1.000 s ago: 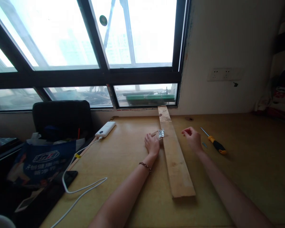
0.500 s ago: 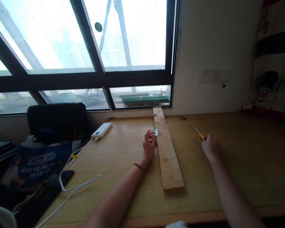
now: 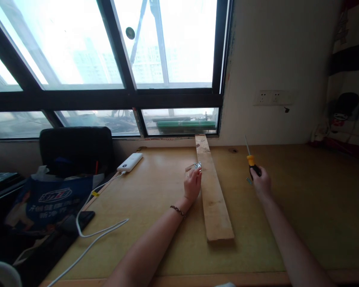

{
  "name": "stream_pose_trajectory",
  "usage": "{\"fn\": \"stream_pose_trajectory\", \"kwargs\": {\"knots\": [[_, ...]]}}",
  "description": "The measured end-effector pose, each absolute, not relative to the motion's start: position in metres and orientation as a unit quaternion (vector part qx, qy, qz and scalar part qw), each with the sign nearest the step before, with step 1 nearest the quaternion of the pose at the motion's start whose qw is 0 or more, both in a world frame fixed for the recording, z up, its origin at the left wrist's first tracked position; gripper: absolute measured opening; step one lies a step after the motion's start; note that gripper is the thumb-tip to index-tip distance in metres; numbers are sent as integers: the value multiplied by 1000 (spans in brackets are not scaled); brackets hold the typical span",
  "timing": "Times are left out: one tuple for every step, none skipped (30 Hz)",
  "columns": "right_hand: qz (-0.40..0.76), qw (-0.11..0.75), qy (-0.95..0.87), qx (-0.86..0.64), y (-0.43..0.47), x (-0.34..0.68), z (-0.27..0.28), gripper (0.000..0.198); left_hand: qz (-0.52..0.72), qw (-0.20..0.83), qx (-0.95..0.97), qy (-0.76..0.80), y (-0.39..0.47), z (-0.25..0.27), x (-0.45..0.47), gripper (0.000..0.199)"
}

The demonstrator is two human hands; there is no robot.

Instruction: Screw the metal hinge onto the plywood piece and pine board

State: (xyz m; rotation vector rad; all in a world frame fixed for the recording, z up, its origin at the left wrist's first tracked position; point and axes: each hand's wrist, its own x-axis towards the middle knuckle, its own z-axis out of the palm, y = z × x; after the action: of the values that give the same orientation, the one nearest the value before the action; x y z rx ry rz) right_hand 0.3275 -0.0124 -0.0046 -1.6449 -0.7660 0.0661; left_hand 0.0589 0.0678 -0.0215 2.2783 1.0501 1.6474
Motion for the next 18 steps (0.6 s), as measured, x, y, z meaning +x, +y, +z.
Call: {"fn": "stream_pose_trajectory", "kwargs": {"knots": [[73,640,-366,-671,-13,310,0,50,550,42,761,342,68,-22,59,29],[125,648,-400,-636,-14,292,4,51,548,7,767,334,68,-21,60,31],[187,651,-419,-605,-16,272,7,49,544,-35,775,321,69,-21,60,33],[252,644,-433,-578,-19,254,10,47,538,-81,784,300,69,-20,60,34],[301,635,-443,-557,-23,237,11,45,529,-129,793,272,69,-18,60,34],[332,631,-448,-539,-27,223,12,43,517,-173,803,240,69,-16,59,35],[357,625,-455,-524,-32,211,13,41,502,-207,814,208,68,-13,59,35],[372,618,-467,-511,-36,202,14,39,486,-230,823,181,67,-10,58,35],[384,611,-479,-499,-40,196,15,37,472,-240,832,163,66,-6,58,35],[399,601,-491,-488,-43,192,15,36,460,-236,841,158,65,-1,57,32],[418,590,-500,-477,-46,190,15,35,449,-220,850,163,63,4,56,28],[441,579,-504,-465,-48,188,15,35,436,-193,862,174,61,11,55,22],[465,571,-502,-453,-49,188,15,36,420,-155,874,190,60,19,54,17],[486,567,-499,-440,-49,188,15,38,402,-108,886,204,59,29,52,14],[498,567,-497,-428,-49,188,14,41,375,-56,899,217,58,39,49,14],[497,573,-498,-420,-49,190,14,43,362,-5,903,232,59,49,46,17],[483,579,-506,-419,-48,192,14,44,362,37,897,249,60,60,43,21],[457,584,-519,-426,-46,195,14,42,378,70,882,274,63,70,39,24]]}}
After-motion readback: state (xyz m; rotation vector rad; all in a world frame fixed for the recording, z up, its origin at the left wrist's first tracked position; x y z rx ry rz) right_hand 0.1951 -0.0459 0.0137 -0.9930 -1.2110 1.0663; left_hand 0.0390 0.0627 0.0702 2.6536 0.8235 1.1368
